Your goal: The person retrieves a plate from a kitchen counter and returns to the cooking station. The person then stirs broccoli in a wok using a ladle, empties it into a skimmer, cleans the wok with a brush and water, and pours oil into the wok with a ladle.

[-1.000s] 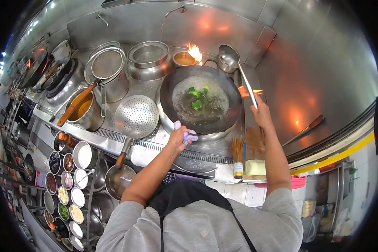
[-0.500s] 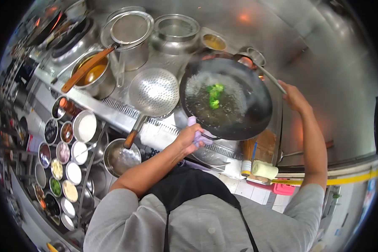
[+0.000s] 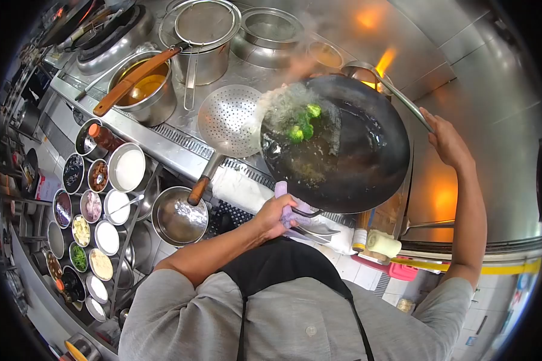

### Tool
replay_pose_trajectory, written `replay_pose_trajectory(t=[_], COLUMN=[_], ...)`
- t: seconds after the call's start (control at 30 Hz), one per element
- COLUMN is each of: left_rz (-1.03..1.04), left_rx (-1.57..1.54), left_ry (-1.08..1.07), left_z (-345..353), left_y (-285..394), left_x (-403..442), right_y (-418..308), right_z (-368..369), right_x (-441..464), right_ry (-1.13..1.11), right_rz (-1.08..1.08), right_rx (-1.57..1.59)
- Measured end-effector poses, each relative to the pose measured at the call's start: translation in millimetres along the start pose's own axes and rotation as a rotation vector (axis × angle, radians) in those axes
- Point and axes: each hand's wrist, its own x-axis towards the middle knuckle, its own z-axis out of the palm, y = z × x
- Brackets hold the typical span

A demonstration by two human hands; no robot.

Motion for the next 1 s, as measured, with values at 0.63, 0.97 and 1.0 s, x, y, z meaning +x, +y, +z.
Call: replay_pose_trajectory(t=[0.63, 0.97, 1.0], left_rz=[-0.110, -0.137, -0.138], left_rx=[-0.159, -0.274, -0.272], left_ry=[-0.080, -0.252, -0.256], left_z=[1.1, -10.9, -13.5], left_y=[25.2, 43.6, 43.7], left_x=[-23.5, -12.0, -8.3], right_y=[-53.8, -76.9, -78.4], right_z=[-39.9, -61.5, -65.8], right_x=[33.2, 69.7, 74.1], right_ry=[0.032, 0.089, 0.090], right_rz=[-0.115, -0.246, -0.243], right_rx=[-0.222, -0.355, -0.358])
